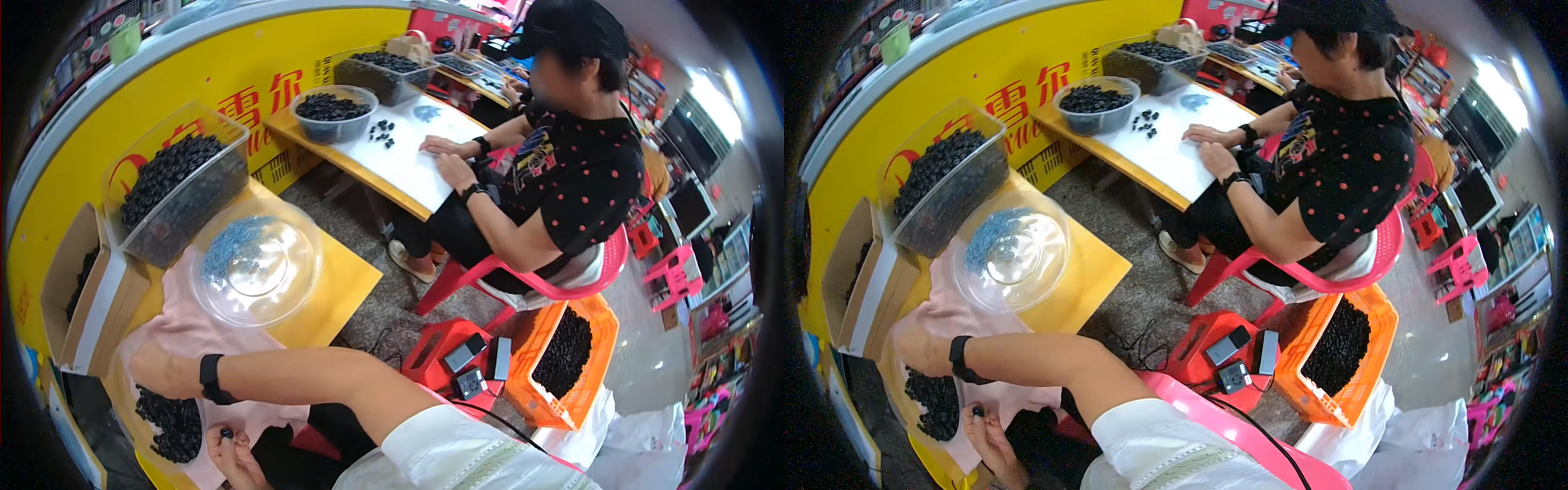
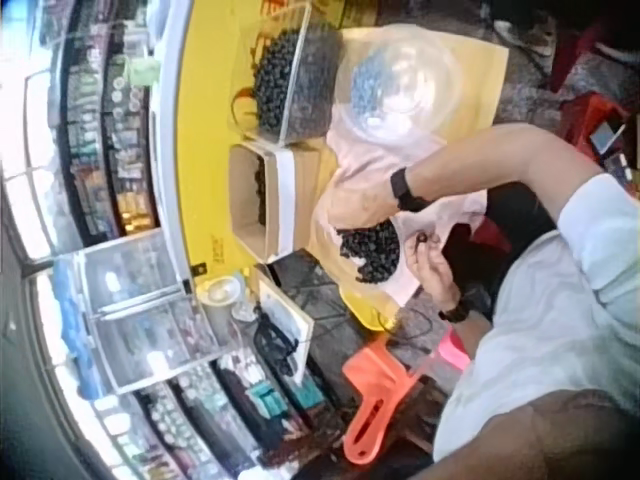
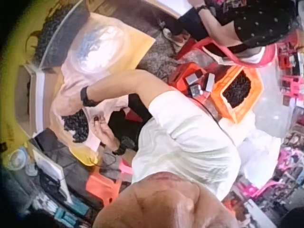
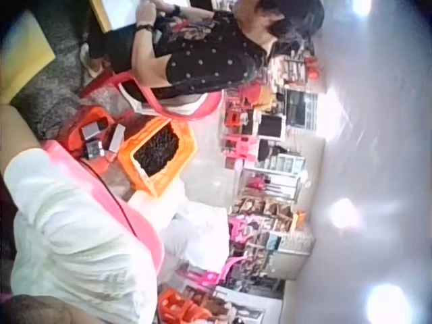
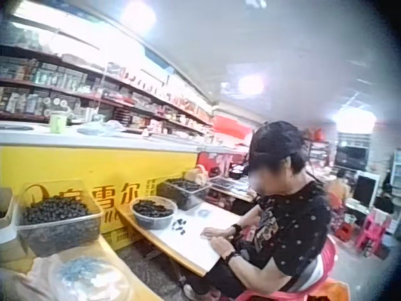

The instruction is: Assembling small plastic components at a factory workstation.

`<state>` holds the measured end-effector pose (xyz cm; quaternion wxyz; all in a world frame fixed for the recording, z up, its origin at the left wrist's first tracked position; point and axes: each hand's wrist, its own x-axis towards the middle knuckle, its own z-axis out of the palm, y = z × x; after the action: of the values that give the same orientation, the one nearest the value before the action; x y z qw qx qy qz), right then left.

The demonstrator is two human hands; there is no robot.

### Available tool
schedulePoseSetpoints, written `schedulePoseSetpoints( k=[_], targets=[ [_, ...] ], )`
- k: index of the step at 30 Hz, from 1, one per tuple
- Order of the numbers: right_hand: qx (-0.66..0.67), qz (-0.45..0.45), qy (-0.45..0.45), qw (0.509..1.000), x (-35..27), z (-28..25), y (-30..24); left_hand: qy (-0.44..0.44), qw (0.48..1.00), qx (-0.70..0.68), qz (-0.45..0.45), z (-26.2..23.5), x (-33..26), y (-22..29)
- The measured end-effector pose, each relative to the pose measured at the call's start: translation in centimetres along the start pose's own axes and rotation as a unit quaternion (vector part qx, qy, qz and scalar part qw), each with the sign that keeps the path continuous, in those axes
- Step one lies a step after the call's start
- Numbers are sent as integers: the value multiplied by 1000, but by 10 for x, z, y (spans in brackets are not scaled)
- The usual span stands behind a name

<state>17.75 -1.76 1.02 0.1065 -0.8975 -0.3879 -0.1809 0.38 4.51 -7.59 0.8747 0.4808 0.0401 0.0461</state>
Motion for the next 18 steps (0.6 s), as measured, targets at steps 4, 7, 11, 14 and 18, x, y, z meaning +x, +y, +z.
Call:
schedulePoseSetpoints(
  k=[4, 7, 11, 14, 18],
  targets=[
    [62, -28, 65, 996, -8, 22, 7, -16, 1000, 20, -18, -11, 4, -6],
    [110, -92, 134, 981, -30, 25, 17, -24, 999, 15, -25, -17, 4, -8],
    [231, -71, 127, 962, -92, -3, 42, -13, 999, 13, -35, 7, -2, 3],
    [242, -13, 59, 968, -123, -3, 46, 5, 998, 57, -37, 7, -5, 9],
    [204, 49, 27, 977, -149, 21, 46, -22, 999, -15, -24, -22, 6, -10]
  ],
)
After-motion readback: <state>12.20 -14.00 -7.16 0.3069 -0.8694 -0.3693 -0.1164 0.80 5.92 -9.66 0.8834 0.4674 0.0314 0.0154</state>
